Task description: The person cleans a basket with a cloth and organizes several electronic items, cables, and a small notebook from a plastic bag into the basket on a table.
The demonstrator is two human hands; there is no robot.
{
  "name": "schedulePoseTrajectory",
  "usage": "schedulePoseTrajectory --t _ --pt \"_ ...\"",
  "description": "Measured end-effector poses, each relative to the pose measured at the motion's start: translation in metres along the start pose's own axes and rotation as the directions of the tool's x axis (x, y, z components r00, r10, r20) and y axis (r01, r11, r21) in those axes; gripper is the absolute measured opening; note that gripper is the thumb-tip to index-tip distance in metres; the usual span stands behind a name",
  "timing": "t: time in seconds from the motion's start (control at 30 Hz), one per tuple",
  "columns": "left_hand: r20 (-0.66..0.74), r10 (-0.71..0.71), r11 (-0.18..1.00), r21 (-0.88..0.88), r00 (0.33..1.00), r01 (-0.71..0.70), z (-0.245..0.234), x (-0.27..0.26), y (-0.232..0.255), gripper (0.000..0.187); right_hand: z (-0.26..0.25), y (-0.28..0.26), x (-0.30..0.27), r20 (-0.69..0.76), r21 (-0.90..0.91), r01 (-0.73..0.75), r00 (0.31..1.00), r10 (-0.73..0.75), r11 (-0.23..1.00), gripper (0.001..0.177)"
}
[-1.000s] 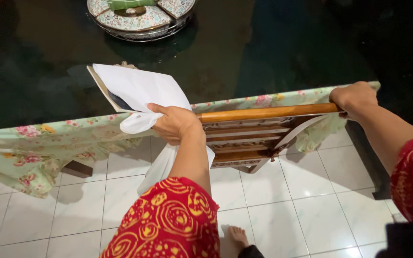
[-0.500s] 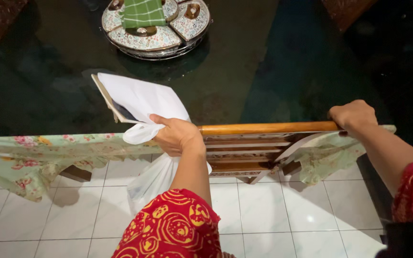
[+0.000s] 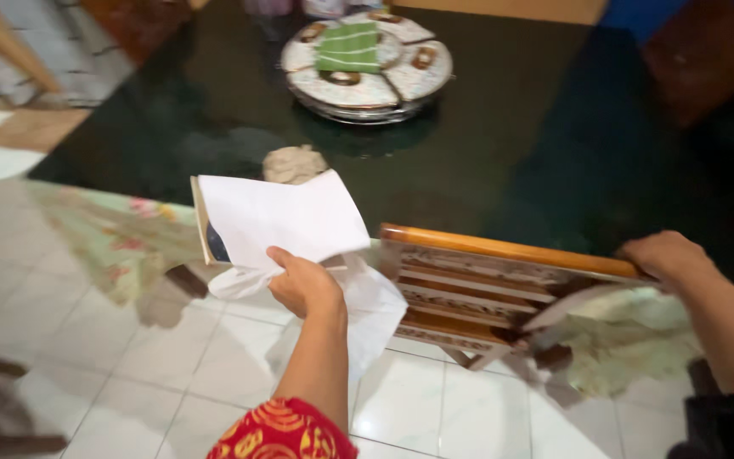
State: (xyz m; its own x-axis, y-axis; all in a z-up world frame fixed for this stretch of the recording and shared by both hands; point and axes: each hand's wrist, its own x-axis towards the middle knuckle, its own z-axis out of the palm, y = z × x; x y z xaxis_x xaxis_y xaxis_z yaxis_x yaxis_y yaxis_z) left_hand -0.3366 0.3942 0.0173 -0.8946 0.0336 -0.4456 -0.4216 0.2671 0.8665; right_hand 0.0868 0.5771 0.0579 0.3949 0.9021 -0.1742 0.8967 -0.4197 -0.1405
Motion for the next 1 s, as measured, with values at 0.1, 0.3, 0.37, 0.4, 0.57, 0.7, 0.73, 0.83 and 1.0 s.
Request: schedulePoseTrajectory --t 0.1,0.3,0.37,0.4,0.57,0.7,0.73,0.83,1.0 --pt "-0.020 0.027 0.994 -0.110 0.999 -0.029 -0.030 0.017 -0.002 0.079 0.006 -0.033 0.008 -0.079 -0.119 0.048 0.995 -0.057 0.992 0.058" --pt "0.007 0.048 0.960 -0.275 0.999 -0.044 -0.075 0.024 0.010 0.074 0.002 -0.149 -0.054 -0.206 0.112 0.364 0.919 -0.337 0.925 0.084" --pt "-0.015 0.043 0.946 -0.321 0.999 -0.045 -0.093 0.036 0.013 0.072 0.002 -0.185 -0.093 -0.178 0.157 0.503 0.861 -0.476 0.850 0.084" --pt "-0.056 0.064 0.942 -0.325 0.996 -0.079 -0.103 0.043 0.014 0.073 0.005 -0.202 -0.114 -0.176 0.183 0.575 0.818 -0.548 0.798 0.083" --pt "-0.185 0.040 0.936 -0.337 0.982 -0.102 -0.169 0.093 0.015 0.075 0.039 -0.295 -0.213 -0.123 0.222 0.758 0.645 -0.754 0.613 0.079" --pt "-0.248 0.015 0.918 -0.381 0.969 -0.112 -0.239 0.139 0.010 0.079 0.092 -0.375 -0.300 -0.094 0.240 0.892 0.415 -0.905 0.384 0.076" --pt "-0.248 -0.018 0.944 -0.324 0.969 -0.065 -0.257 0.152 0.007 0.086 0.104 -0.394 -0.324 -0.153 0.270 0.941 0.251 -0.956 0.204 0.076" --pt "-0.377 -0.020 0.960 -0.266 0.926 -0.088 -0.312 0.188 -0.004 0.078 0.139 -0.449 -0.421 -0.002 0.351 0.917 0.205 -0.979 0.191 0.075" --pt "-0.474 0.008 0.886 -0.405 0.880 -0.226 -0.401 0.229 -0.017 0.075 0.172 -0.500 -0.601 0.159 0.510 0.858 -0.030 -0.987 0.056 0.071"
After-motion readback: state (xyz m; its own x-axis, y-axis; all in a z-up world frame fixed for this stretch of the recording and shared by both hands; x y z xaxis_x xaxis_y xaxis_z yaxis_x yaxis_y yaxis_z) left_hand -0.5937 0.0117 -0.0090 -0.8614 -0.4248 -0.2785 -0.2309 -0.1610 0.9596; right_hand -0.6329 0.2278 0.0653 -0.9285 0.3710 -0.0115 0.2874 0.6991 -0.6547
